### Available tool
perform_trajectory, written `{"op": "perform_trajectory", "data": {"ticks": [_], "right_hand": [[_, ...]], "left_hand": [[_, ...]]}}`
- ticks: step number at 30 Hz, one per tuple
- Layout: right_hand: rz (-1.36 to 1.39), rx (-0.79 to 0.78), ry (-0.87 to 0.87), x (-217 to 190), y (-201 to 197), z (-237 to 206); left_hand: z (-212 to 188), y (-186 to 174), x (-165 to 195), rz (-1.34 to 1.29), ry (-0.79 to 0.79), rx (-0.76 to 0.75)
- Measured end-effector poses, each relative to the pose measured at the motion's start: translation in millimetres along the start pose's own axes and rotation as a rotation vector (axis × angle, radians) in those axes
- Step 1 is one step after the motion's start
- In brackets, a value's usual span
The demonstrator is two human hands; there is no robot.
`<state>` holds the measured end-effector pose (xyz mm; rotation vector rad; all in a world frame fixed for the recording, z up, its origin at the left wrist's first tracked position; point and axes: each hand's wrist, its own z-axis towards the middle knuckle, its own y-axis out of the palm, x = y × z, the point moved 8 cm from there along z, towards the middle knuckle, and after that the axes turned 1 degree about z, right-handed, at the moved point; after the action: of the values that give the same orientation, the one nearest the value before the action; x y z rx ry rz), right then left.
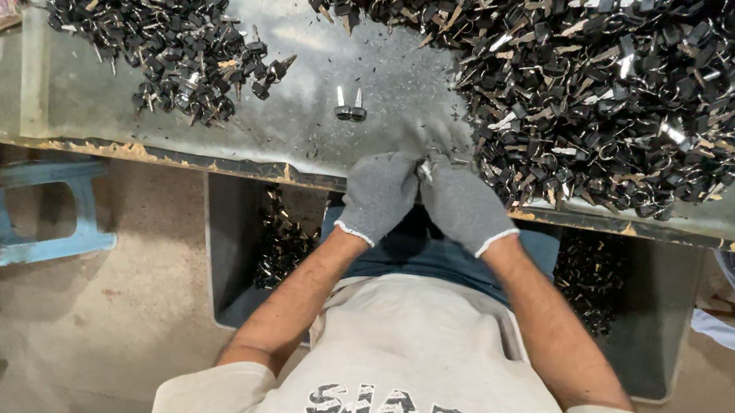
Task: The person, wearing gloves, sorts through a large pile of small black plastic components spread on a metal worktable, picking out pieces and pushing them off the table edge into a bin below. They repeatedly gather and move the pile across the table surface throughout the episode.
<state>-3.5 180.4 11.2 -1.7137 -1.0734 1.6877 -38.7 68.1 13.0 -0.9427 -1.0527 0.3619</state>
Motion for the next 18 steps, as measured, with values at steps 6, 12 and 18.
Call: {"op": "perform_trajectory", "data": {"ticks": [6,12,18], "right_hand": [[0.042,-0.038,0.162,12,0,-25],[0.035,-0.167,0.017,-15,22,-15],[-0.138,-0.126,0.007,-21,22,-5]], "left_hand": [[2,-10,-22,-0.068,-0.127,-0.360],[52,-25,10,-0.561,0.321,-0.223],[64,14,16,0.093,0.438,-0.483]]}}
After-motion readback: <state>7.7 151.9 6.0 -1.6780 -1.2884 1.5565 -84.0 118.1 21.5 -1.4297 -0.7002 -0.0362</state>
